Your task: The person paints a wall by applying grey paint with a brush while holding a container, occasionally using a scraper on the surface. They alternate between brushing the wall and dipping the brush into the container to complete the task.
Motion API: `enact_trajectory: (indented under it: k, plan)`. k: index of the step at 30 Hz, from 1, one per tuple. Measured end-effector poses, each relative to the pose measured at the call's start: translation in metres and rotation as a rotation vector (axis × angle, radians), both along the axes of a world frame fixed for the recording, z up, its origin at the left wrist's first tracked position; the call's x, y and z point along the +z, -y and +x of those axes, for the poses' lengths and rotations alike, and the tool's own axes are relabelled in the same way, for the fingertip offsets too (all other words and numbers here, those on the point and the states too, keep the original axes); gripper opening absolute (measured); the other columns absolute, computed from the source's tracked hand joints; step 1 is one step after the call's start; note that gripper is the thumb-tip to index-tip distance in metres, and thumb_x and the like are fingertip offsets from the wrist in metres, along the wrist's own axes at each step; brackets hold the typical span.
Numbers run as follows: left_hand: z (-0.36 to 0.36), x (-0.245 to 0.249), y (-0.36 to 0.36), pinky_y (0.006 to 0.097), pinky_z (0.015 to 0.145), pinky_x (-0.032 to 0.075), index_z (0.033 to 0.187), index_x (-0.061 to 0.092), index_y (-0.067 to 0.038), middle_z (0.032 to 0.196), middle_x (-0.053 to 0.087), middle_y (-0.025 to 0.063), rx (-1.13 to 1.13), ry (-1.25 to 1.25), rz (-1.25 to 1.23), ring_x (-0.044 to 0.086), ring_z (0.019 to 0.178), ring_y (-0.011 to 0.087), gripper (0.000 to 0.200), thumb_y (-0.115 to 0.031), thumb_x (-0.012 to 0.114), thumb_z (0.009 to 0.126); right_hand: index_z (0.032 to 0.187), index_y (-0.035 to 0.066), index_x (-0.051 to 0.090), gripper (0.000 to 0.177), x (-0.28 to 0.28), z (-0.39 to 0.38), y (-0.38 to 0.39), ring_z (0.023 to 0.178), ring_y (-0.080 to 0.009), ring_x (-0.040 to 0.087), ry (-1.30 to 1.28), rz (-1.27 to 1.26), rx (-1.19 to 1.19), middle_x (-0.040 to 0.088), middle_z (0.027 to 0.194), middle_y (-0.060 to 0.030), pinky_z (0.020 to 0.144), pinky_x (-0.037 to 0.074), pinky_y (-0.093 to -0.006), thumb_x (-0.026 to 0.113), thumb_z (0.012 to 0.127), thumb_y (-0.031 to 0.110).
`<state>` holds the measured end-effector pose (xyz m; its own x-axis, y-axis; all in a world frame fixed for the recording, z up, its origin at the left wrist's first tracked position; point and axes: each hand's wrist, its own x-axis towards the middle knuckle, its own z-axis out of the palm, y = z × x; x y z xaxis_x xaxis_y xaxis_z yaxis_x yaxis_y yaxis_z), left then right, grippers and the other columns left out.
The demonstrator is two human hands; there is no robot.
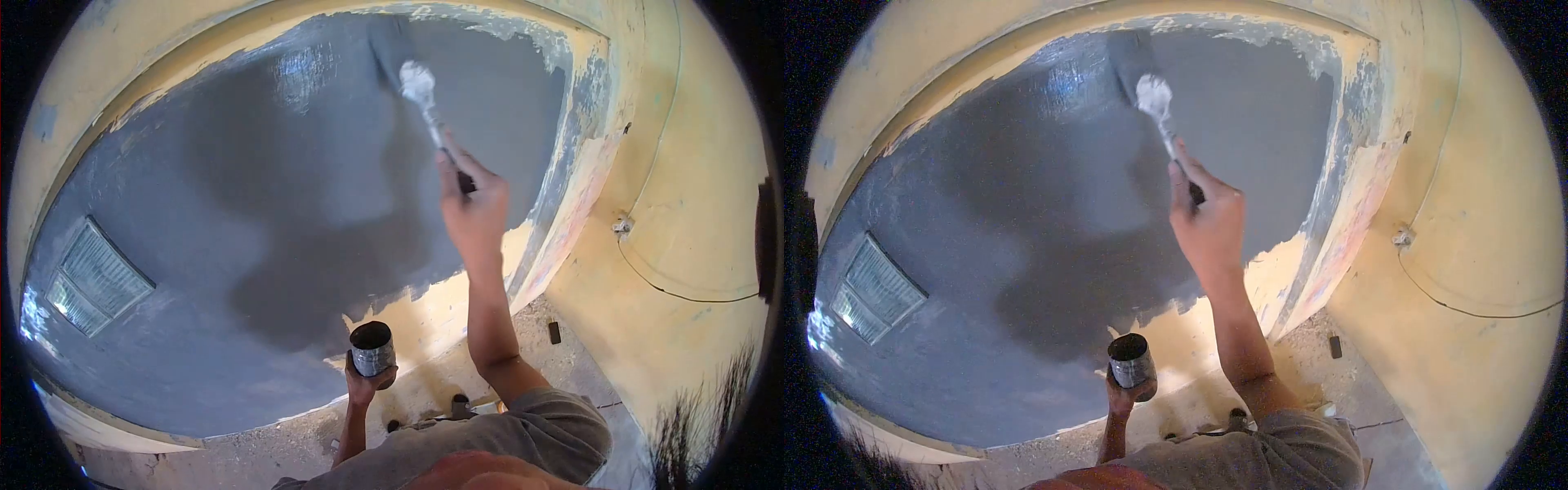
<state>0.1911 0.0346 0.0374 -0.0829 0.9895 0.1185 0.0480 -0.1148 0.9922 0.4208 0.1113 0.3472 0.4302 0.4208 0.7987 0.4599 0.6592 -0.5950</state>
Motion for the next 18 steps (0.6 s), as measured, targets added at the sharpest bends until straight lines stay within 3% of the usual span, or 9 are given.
enact_trajectory:
  k: [3, 6, 8, 9, 10, 12, 16, 18]
  plan:
    - [0.005, -0.011, -0.005, 0.0384, 0.082, 0.052, 0.117, 0.051, -0.001, 0.106, 0.064, 0.0126, 0.013, -0.009, 0.057, 0.063, 0.093, 0.024, 0.082, -0.026, 0.093, 0.05, 0.114, 0.002, 0.067, 0.027, -0.015, 0.007, 0.003, 0.055, -0.003, 0.038, 0.048, -0.08, -0.012, 0.071, 0.08, -0.0151, 0.047, 0.034, -0.0228, 0.063, 0.088, 0.003]
    - [0.01, -0.008, -0.008, 0.0389, 0.082, 0.052, 0.116, 0.051, -0.002, 0.105, 0.064, 0.0129, 0.029, -0.012, 0.059, 0.063, 0.093, 0.0243, 0.081, -0.026, 0.093, 0.051, 0.114, 0.002, 0.067, 0.027, -0.015, 0.022, 0.014, 0.054, -0.0032, 0.041, 0.023, 0.117, -0.001, 0.071, 0.082, -0.0172, 0.047, 0.036, -0.023, 0.063, 0.087, 0.003]
    - [0.012, -0.014, -0.01, 0.039, 0.082, 0.052, 0.116, 0.052, -0.002, 0.105, 0.064, 0.0131, 0.027, 0.02, 0.034, 0.063, 0.093, 0.0246, 0.08, -0.027, 0.092, 0.051, 0.114, 0.002, 0.068, 0.028, 0.012, 0.023, 0.011, 0.06, -0.0028, 0.053, -0.011, -0.043, -0.004, 0.072, 0.092, -0.0174, 0.052, 0.043, -0.022, 0.064, 0.086, 0.002]
    - [0.016, -0.014, -0.012, 0.0391, 0.082, 0.052, 0.115, 0.052, -0.002, 0.105, 0.064, 0.0133, 0.023, 0.06, 0.022, 0.063, 0.093, 0.0249, 0.08, -0.027, 0.092, 0.051, 0.117, 0.003, 0.066, 0.029, 0.009, 0.021, -0.006, 0.056, -0.001, 0.031, -0.034, 0.025, 0.05, 0.042, 0.064, 0.009, 0.046, 0.023, -0.0208, 0.065, 0.088, 0.003]
    - [0.018, -0.013, -0.013, 0.0391, 0.082, 0.052, 0.115, 0.052, -0.002, 0.105, 0.064, 0.0133, 0.022, 0.06, 0.023, 0.063, 0.093, 0.0249, 0.08, -0.027, 0.092, 0.051, 0.117, 0.003, 0.066, 0.029, 0.002, 0.024, -0.007, 0.056, -0.001, 0.031, -0.035, 0.026, 0.049, 0.042, 0.064, 0.009, 0.046, 0.023, -0.0208, 0.065, 0.088, 0.003]
    - [0.02, -0.008, -0.013, 0.0395, 0.082, 0.052, 0.115, 0.052, -0.001, 0.105, 0.064, 0.0136, 0.059, -0.057, 0.055, 0.063, 0.093, 0.025, 0.079, -0.028, 0.092, 0.051, 0.114, 0.002, 0.067, 0.028, -0.017, 0.028, 0.003, 0.059, -0.0041, 0.055, 0.073, -0.02, 0.0, 0.072, 0.086, -0.0159, 0.051, 0.043, -0.0228, 0.065, 0.086, 0.003]
    - [0.025, 0.001, -0.013, 0.0395, 0.082, 0.052, 0.116, 0.052, -0.001, 0.106, 0.064, 0.0137, 0.087, -0.002, 0.016, 0.063, 0.094, 0.0253, 0.081, -0.028, 0.092, 0.051, 0.113, 0.001, 0.068, 0.027, 0.006, 0.036, 0.03, 0.057, -0.0049, 0.054, 0.002, -0.031, 0.005, 0.072, 0.083, -0.0159, 0.051, 0.042, -0.0241, 0.065, 0.086, 0.004]
    - [0.03, 0.002, -0.016, 0.0397, 0.082, 0.052, 0.117, 0.052, -0.001, 0.106, 0.064, 0.0133, 0.062, -0.058, 0.023, 0.063, 0.094, 0.0258, 0.081, -0.028, 0.092, 0.052, 0.115, 0.001, 0.067, 0.028, 0.025, 0.034, 0.02, 0.058, -0.0007, 0.035, 0.092, -0.059, -0.016, 0.054, 0.066, 0.0048, 0.047, 0.028, -0.0193, 0.066, 0.087, 0.001]
